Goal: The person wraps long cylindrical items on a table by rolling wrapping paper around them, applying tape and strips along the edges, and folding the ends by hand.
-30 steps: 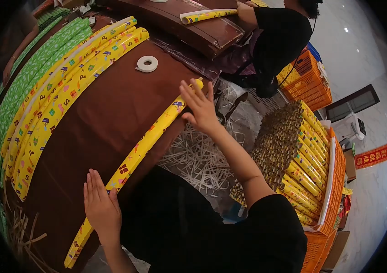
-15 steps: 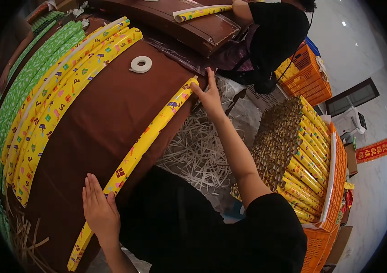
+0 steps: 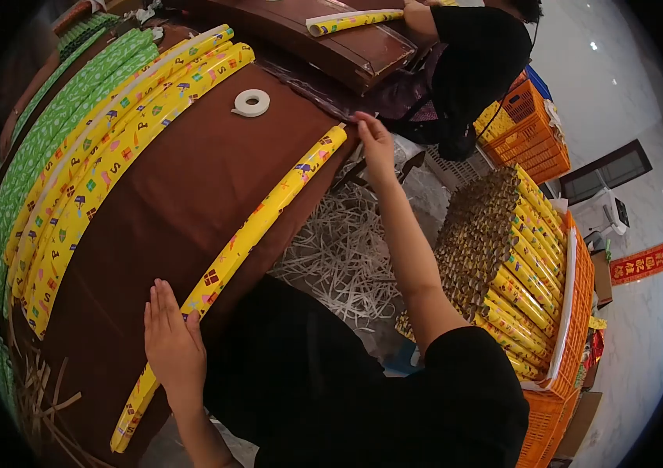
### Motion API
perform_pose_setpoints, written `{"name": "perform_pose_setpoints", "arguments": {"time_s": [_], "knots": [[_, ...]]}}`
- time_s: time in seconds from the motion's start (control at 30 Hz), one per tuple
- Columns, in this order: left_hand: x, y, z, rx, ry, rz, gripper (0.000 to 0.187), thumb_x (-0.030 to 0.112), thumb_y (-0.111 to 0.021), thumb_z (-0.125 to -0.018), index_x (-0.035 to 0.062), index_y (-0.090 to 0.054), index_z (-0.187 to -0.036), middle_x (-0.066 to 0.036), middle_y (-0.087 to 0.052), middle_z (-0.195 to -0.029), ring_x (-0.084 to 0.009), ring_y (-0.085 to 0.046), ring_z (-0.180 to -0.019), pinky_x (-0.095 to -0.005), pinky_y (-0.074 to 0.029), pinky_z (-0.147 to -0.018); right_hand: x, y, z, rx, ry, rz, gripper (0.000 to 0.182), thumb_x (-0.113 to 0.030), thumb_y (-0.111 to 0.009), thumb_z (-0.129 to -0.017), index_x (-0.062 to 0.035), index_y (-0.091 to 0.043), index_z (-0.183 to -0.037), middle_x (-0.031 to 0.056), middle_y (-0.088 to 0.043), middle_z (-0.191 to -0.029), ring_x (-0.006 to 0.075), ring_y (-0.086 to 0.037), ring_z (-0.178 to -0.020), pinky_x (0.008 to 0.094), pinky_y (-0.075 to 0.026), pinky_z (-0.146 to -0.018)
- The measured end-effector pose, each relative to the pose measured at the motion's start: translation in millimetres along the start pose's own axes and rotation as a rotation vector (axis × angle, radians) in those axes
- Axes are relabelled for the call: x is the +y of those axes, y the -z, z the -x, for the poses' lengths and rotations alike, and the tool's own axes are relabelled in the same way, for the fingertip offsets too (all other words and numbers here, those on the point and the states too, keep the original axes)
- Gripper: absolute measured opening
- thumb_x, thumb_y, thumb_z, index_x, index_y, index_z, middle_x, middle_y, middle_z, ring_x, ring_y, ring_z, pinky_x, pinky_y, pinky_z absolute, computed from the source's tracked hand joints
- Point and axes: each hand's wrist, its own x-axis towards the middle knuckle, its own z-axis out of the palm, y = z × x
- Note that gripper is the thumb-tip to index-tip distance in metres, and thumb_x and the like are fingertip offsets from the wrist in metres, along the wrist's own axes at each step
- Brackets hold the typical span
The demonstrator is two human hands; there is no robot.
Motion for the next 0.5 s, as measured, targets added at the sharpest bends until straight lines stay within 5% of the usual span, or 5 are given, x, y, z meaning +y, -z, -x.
{"name": "perform_pose_setpoints", "arguments": {"time_s": [0.13,0.23,0.3,0.4,0.5], "knots": [[-1,-3,1,0.036,-0.008,0.0,0.051,0.027,-0.046,-0.104,-0.0049,-0.042,-0.144,-0.018,-0.05,-0.145,-0.0301,-0.047,-0.136,-0.0414,-0.038,-0.113,-38,-22,20,0.225,0.158,0.415,0.051,-0.02,-0.064,-0.098,0.0002,-0.044,-0.141,0.0144,-0.051,-0.14,0.0218,-0.049,-0.128,0.032,-0.04,-0.106],[1,2,-1,0.028,0.004,0.022,0.052,0.028,-0.046,-0.104,-0.0052,-0.042,-0.144,-0.018,-0.05,-0.145,-0.03,-0.048,-0.135,-0.0414,-0.038,-0.113,-61,-77,75,-0.025,0.415,0.224,0.058,-0.016,-0.062,-0.097,0.0019,-0.038,-0.146,0.0187,-0.04,-0.15,0.0291,-0.04,-0.138,0.038,-0.031,-0.113],[3,4,-3,0.011,0.024,0.024,0.052,0.028,-0.046,-0.104,-0.0053,-0.042,-0.144,-0.018,-0.05,-0.145,-0.0301,-0.048,-0.135,-0.0415,-0.038,-0.113,-76,-100,117,-0.285,0.682,0.664,0.071,-0.032,-0.068,-0.091,-0.0017,-0.038,-0.148,0.0194,-0.036,-0.154,0.0361,-0.035,-0.143,0.0514,-0.021,-0.118],[0,6,0,0.004,0.02,0.027,0.053,0.029,-0.045,-0.104,-0.0052,-0.041,-0.144,-0.019,-0.05,-0.145,-0.0303,-0.048,-0.135,-0.0416,-0.038,-0.113,-78,-140,174,-0.606,1.007,0.888,0.085,-0.066,-0.054,-0.087,-0.006,-0.043,-0.147,0.0139,-0.043,-0.152,0.0323,-0.036,-0.144,0.0563,-0.018,-0.118],[0,4,-1,0.009,-0.009,0.034,0.054,0.03,-0.044,-0.104,-0.0054,-0.04,-0.145,-0.019,-0.05,-0.145,-0.0308,-0.048,-0.135,-0.0418,-0.038,-0.113,-73,-159,196,-0.791,0.957,0.782,0.081,-0.067,-0.054,-0.086,-0.0106,-0.048,-0.144,0.0067,-0.045,-0.151,0.0237,-0.039,-0.143,0.055,-0.018,-0.118]]}}
